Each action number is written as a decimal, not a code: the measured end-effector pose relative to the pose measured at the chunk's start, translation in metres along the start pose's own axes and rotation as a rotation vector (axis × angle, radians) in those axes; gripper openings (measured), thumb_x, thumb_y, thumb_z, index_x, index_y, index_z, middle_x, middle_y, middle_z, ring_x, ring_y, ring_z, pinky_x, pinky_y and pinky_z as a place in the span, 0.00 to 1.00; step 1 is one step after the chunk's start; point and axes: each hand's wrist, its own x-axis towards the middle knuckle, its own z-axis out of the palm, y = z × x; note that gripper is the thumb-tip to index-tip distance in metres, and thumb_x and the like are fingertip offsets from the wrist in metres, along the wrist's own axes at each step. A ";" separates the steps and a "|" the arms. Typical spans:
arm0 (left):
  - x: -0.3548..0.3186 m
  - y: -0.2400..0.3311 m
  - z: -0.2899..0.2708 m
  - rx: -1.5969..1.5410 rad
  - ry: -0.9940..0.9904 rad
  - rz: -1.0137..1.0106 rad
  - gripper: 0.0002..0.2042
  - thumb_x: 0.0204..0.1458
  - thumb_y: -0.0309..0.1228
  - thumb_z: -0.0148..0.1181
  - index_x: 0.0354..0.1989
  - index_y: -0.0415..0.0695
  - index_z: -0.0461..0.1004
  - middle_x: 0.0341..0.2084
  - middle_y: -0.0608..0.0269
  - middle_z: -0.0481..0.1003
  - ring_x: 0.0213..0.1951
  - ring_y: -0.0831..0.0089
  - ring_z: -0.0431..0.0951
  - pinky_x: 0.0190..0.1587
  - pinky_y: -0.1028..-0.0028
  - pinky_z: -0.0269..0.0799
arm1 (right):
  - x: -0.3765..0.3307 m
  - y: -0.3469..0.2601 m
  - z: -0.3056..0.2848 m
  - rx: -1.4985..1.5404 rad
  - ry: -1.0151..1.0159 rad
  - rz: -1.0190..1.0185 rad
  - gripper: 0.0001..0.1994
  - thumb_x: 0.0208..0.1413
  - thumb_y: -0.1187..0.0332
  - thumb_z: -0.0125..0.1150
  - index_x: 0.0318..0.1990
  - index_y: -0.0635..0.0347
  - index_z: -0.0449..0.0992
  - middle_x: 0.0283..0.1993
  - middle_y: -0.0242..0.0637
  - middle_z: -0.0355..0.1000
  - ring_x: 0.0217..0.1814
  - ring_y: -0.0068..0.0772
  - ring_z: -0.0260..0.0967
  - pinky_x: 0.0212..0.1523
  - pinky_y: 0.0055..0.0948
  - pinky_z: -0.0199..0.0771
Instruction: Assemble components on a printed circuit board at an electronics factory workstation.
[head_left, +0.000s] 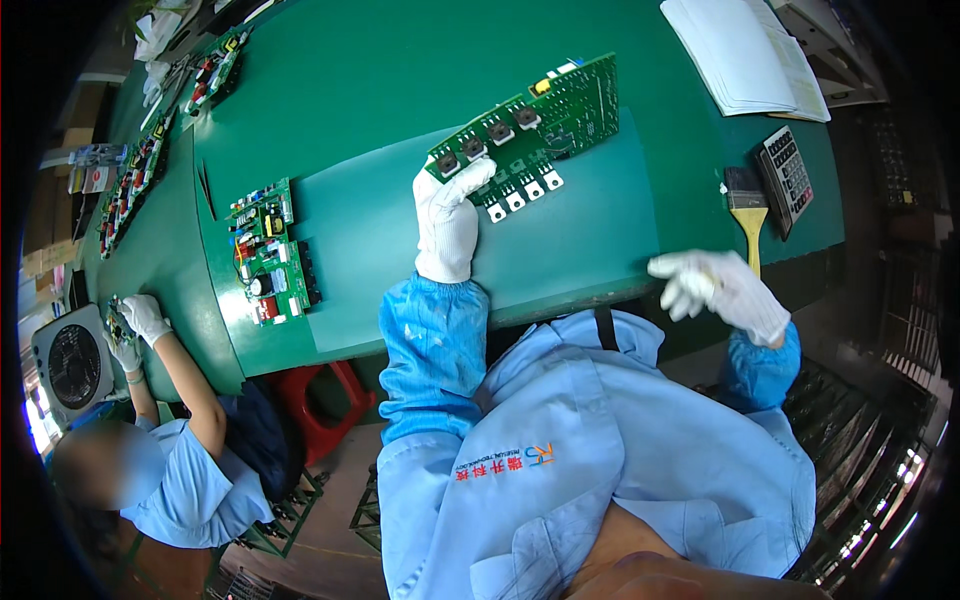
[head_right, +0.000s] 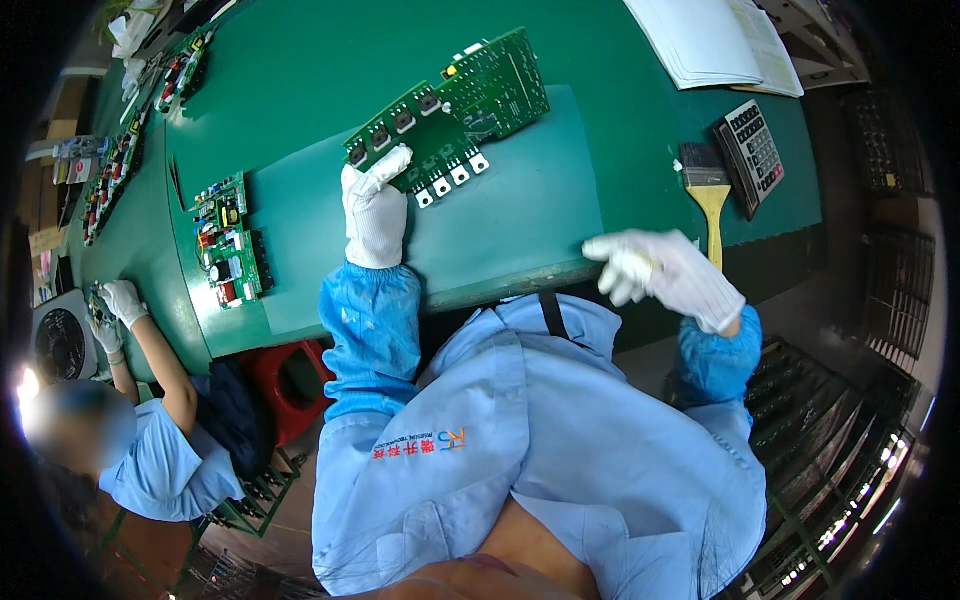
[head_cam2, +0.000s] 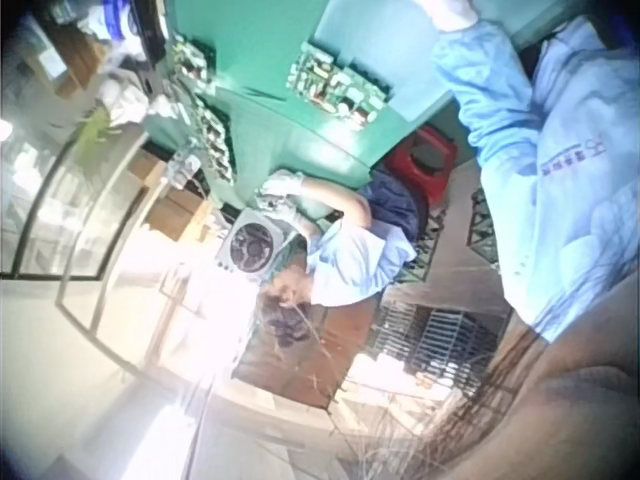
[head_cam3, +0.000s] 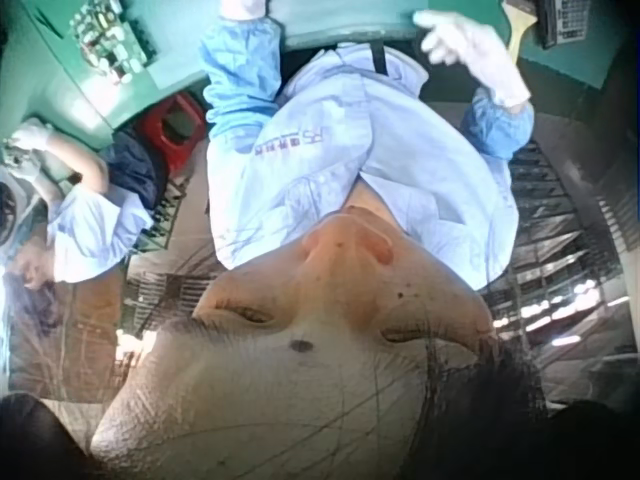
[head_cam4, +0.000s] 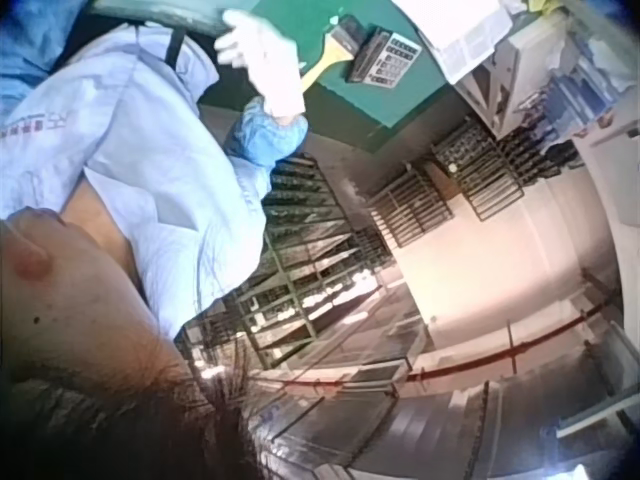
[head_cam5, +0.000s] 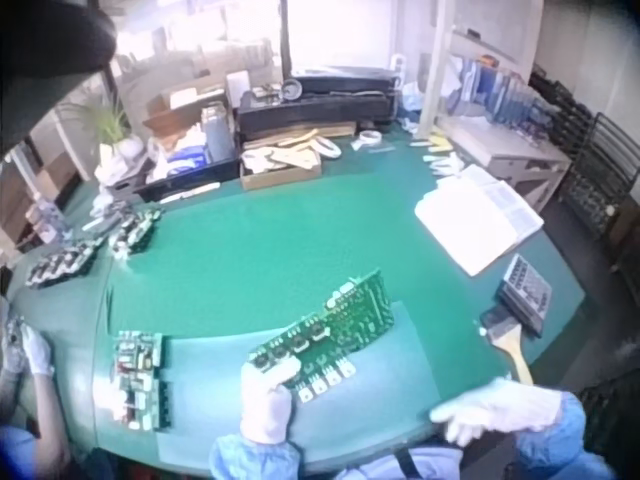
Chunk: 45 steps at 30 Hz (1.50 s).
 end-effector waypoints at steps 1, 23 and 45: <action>0.001 0.002 0.001 -0.002 -0.004 0.003 0.09 0.52 0.20 0.57 0.41 0.35 0.76 0.35 0.62 0.77 0.38 0.76 0.75 0.44 0.76 0.69 | 0.011 -0.004 -0.001 0.151 0.081 0.017 0.22 0.66 0.53 0.44 0.58 0.58 0.70 0.39 0.40 0.77 0.31 0.28 0.75 0.30 0.23 0.73; 0.016 0.003 0.005 -0.099 -0.376 0.151 0.18 0.57 0.38 0.53 0.47 0.37 0.77 0.53 0.49 0.72 0.54 0.62 0.73 0.56 0.67 0.69 | 0.160 0.031 -0.005 0.958 0.162 -0.499 0.19 0.65 0.61 0.49 0.55 0.69 0.64 0.48 0.48 0.72 0.38 0.37 0.76 0.33 0.26 0.77; 0.010 0.009 0.005 -0.619 -0.100 -0.345 0.20 0.58 0.37 0.53 0.55 0.39 0.68 0.48 0.56 0.74 0.48 0.66 0.76 0.50 0.64 0.75 | 0.151 0.019 -0.001 0.881 0.233 -0.415 0.16 0.66 0.56 0.47 0.43 0.60 0.71 0.24 0.30 0.67 0.18 0.18 0.60 0.18 0.17 0.57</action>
